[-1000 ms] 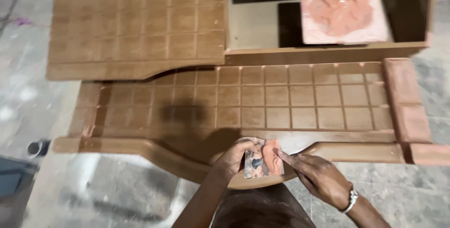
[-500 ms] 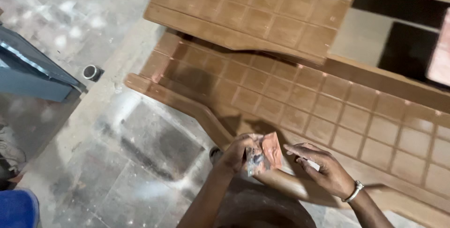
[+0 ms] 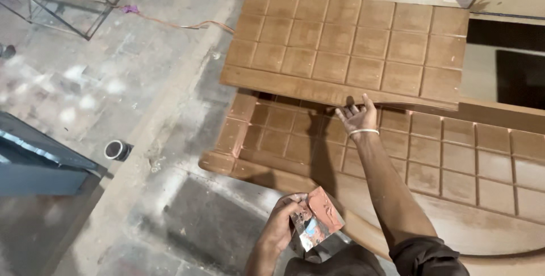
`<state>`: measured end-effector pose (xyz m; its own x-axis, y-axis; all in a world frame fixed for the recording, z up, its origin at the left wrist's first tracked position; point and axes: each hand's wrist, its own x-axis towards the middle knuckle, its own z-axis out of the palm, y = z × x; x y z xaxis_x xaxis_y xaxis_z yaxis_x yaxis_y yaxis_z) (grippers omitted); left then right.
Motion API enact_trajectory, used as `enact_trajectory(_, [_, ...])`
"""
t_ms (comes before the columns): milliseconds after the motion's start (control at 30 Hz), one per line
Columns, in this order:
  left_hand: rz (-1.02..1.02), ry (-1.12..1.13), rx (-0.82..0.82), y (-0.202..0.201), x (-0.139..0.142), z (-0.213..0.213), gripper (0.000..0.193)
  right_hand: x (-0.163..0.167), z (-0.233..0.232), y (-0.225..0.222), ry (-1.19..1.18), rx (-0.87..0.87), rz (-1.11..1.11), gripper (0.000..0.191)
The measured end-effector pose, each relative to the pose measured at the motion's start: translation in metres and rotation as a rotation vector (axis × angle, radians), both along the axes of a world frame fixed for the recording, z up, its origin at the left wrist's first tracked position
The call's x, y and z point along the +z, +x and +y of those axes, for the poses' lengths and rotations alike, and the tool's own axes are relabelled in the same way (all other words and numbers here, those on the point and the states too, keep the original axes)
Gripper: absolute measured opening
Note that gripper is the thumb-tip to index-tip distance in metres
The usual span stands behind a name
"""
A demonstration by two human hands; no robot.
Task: The person applies pink wood filler to a wooden headboard using a small rectangular tool. They repeatedly scoop filler from a container and spread it along the edges and panels of the headboard, smoothing the surface.
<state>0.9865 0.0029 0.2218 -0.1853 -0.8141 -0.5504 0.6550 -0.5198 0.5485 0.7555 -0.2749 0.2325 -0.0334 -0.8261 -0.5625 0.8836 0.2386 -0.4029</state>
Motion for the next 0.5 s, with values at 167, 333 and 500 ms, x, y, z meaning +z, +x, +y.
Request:
enact_trajectory(167, [-0.015,0.009,0.037,0.049,0.002,-0.024,0.022,0.035,-0.007,0.014,-0.047,-0.046,0.102,0.020])
enact_trajectory(333, [0.072,-0.050,-0.012,0.067,0.008,-0.086,0.022,0.134,-0.048,-0.006,-0.428,-0.247,0.144,0.009])
enact_trajectory(500, [-0.009,-0.112,-0.055,0.081,0.017,-0.169,0.026,0.211,-0.157,-0.009,-0.722,-0.261,0.180,0.017])
